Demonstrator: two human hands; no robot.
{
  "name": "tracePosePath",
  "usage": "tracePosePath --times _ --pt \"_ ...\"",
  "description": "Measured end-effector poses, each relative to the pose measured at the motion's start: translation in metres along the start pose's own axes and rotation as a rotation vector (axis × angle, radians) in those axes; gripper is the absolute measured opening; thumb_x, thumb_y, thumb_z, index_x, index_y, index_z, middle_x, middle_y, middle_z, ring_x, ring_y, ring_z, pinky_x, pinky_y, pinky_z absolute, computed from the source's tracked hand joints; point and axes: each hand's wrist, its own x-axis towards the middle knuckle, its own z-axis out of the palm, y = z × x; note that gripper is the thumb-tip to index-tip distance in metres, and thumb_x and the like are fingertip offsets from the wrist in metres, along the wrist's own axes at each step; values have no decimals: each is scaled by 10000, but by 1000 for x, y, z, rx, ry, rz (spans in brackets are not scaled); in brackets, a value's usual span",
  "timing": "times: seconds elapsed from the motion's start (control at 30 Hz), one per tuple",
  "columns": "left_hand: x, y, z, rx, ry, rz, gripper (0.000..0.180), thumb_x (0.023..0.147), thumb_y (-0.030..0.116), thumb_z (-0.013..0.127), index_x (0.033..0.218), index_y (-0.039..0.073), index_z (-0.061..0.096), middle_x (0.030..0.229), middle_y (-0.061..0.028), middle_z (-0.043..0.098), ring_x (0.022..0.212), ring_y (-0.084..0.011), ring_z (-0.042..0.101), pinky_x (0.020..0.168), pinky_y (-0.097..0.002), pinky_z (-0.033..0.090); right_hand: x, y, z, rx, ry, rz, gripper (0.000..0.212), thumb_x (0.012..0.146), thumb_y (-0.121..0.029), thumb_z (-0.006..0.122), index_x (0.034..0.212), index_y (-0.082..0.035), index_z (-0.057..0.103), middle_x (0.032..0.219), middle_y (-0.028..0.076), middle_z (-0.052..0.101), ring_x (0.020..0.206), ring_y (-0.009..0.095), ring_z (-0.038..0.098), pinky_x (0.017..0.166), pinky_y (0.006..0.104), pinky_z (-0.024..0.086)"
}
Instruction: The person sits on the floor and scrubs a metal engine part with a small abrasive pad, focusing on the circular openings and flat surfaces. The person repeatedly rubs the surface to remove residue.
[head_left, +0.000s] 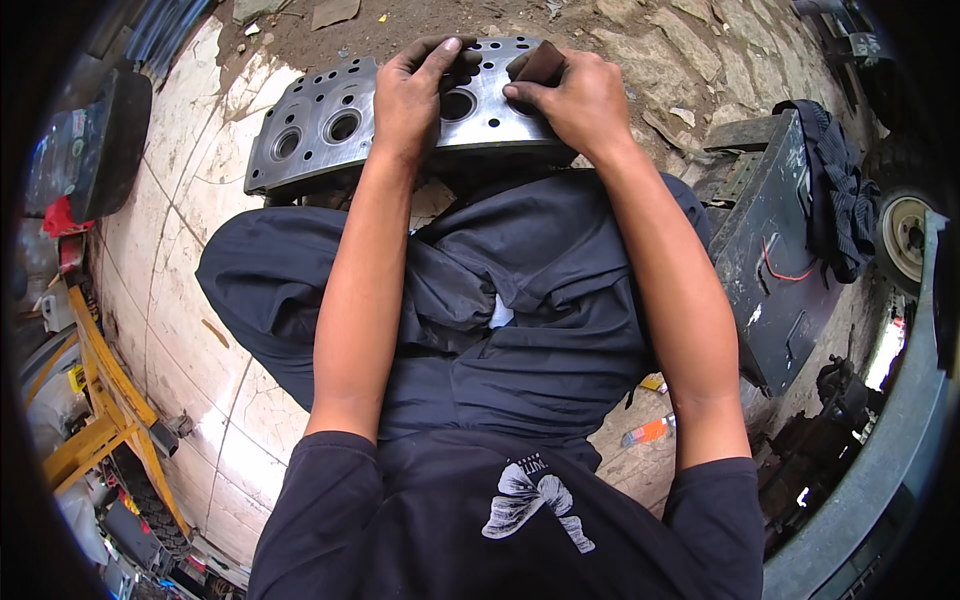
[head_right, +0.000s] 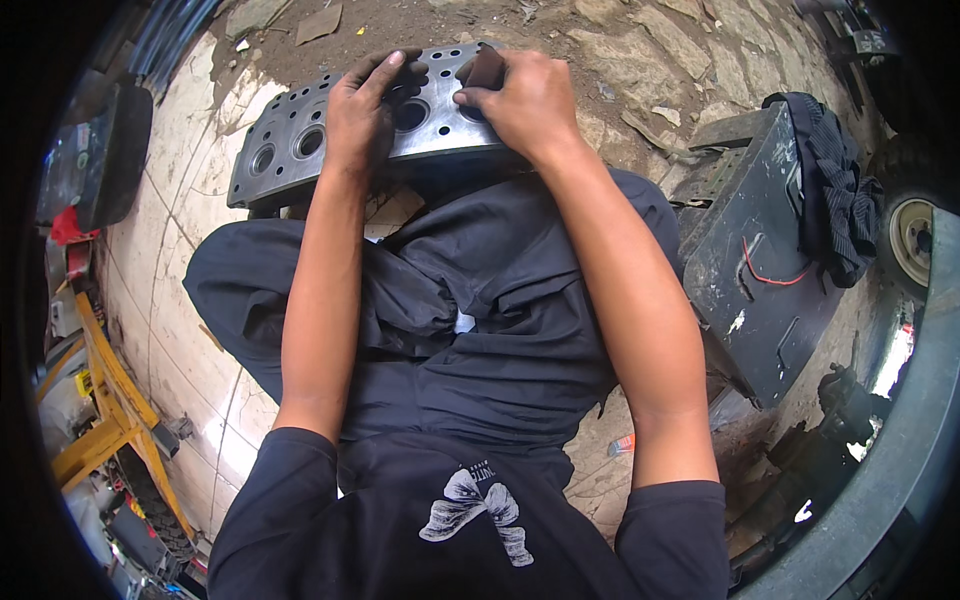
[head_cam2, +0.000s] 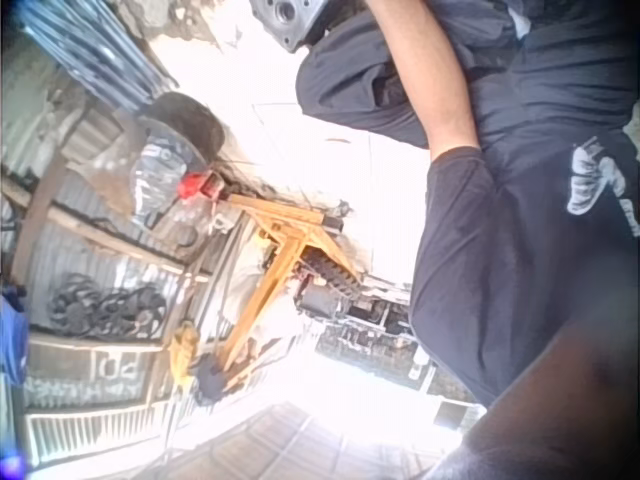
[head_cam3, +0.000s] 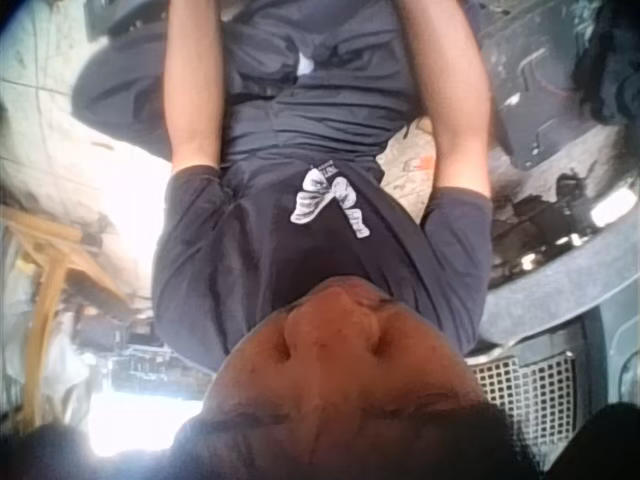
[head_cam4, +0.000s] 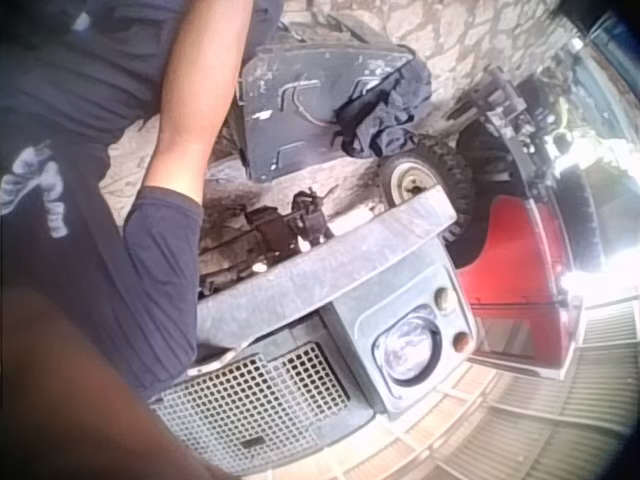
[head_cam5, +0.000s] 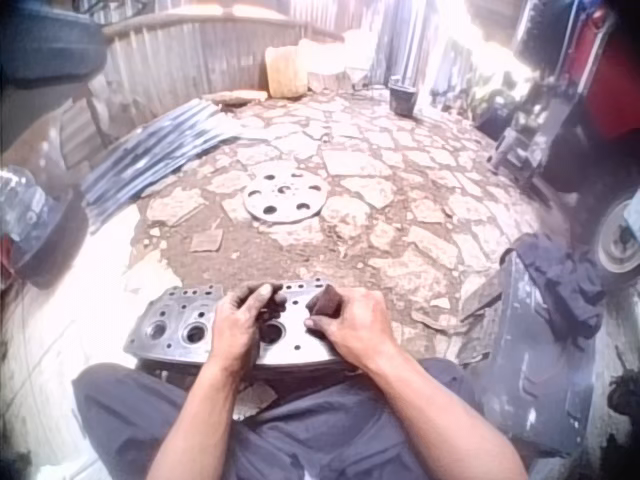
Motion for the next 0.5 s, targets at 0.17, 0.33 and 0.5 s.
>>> tracePosePath --times 0.17,0.33,0.5 --pt "0 0 0 -14 0 6 278 1044 206 687 1178 -31 744 1021 -142 798 934 -190 756 831 -298 583 -4 0 4 64 49 -52 336 767 -354 923 1002 -128 840 878 118 807 795 293 787 747 394 602" --pt "2 -1 -1 -3 -5 9 277 1042 205 693 1170 -36 742 1017 -142 798 927 -192 758 836 -298 584 -6 -6 7 26 98 -14 294 775 -292 913 1000 -119 834 892 121 804 804 306 783 761 398 600" --pt "2 -2 -2 6 -19 24 271 1042 202 696 1160 -37 747 1010 -137 800 926 -187 760 840 -299 586 -3 -1 6 49 64 -31 299 788 -319 909 1004 -126 838 900 109 810 799 298 783 759 397 601"
